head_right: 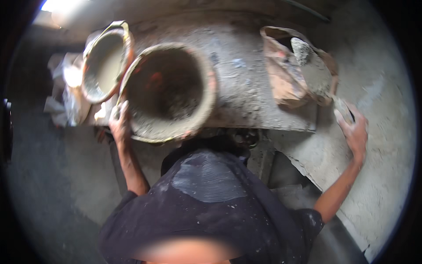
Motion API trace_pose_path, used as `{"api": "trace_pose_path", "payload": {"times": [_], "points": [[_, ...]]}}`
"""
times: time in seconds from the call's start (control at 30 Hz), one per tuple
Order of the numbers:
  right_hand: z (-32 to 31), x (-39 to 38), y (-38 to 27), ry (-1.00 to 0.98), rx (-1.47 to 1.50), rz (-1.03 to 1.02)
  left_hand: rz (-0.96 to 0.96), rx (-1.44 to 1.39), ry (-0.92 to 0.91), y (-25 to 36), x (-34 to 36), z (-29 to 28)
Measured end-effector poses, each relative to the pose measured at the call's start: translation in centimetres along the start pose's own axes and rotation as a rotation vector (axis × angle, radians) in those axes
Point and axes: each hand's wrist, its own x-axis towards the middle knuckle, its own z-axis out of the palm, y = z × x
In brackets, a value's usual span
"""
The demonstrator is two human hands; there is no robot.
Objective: The person scoops cement from a bag into a bucket, adds water, and mixes it with a trowel. They then carry the bucket to a wall and apply the mixture to the surface using the trowel.
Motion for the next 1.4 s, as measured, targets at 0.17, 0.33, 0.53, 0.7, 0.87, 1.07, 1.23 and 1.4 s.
{"api": "trace_pose_path", "payload": {"times": [0.17,0.33,0.53,0.7,0.87,1.07,1.23,1.4], "points": [[2.0,-2.1,-9.2,-0.234,0.284,-0.076,0.173,0.072,-0.017,1.6,-0.1,1.0],[8.0,-3.7,-17.2,-0.279,0.064,-0.400,0.199,0.036,-0.092,1.5,0.8,0.5],[11.6,-6.1,-25.0,-0.270,-0.370,-0.488,0.257,0.029,-0.169,1.7,1.4,0.0],[13.6,-6.5,-26.6,-0.092,-0.449,-0.595,0.265,-0.060,-0.222,0.7,2.0,-0.3],[15.1,-6.4,-26.9,0.021,-0.511,-0.630,0.292,-0.066,-0.237,0.4,2.2,-0.3],[15.5,-6.1,-26.5,0.031,-0.610,-0.587,0.327,-0.061,-0.250,0.7,2.3,-0.2],[15.5,-5.9,-27.1,-0.144,-0.462,-0.647,0.354,-0.060,-0.271,0.9,2.3,0.1],[15.4,-5.8,-26.8,-0.151,-0.478,-0.703,0.363,-0.022,-0.282,1.3,2.3,0.0]]}}
